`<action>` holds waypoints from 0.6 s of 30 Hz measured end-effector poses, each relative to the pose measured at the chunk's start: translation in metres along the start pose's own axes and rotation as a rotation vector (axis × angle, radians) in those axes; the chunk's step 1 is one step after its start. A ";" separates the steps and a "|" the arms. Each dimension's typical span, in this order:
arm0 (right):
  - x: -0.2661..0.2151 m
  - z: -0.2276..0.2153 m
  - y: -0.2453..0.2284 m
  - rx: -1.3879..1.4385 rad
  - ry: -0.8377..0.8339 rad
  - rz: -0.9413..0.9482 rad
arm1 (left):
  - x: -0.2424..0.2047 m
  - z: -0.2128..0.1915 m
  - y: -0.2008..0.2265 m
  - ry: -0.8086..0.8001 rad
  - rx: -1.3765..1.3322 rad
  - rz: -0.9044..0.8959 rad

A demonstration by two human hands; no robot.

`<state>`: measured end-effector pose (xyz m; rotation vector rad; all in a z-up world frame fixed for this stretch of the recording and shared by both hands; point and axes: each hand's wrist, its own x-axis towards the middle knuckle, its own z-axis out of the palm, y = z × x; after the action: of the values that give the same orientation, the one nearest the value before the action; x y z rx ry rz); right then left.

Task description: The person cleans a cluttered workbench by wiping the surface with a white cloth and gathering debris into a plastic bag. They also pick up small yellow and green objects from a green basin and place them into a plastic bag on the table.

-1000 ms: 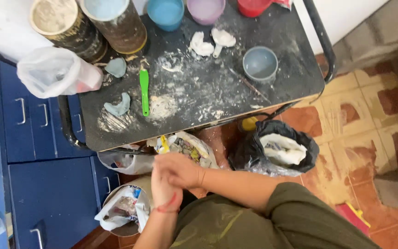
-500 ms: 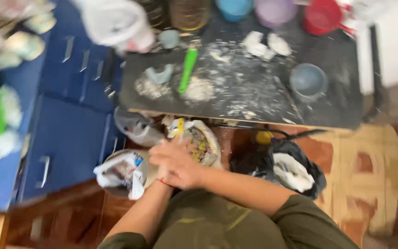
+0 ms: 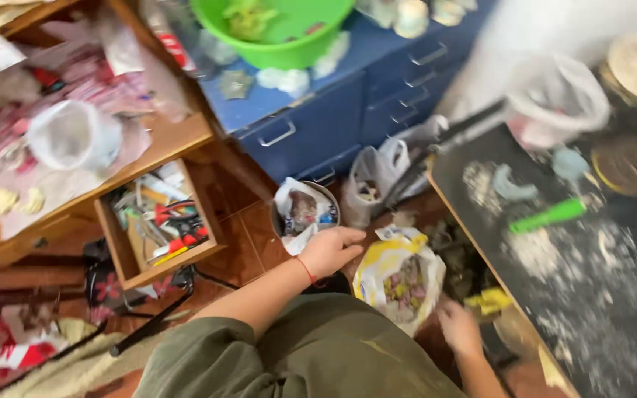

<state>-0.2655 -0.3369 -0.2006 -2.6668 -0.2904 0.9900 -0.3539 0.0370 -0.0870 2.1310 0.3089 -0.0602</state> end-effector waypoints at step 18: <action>0.035 -0.104 -0.219 0.156 -0.061 0.047 | 0.068 -0.168 -0.106 0.033 0.340 0.080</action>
<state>-0.1899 -0.1411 -0.0745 -2.5166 -0.1569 1.0636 -0.3269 0.2454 -0.0925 2.4811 0.2446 -0.0328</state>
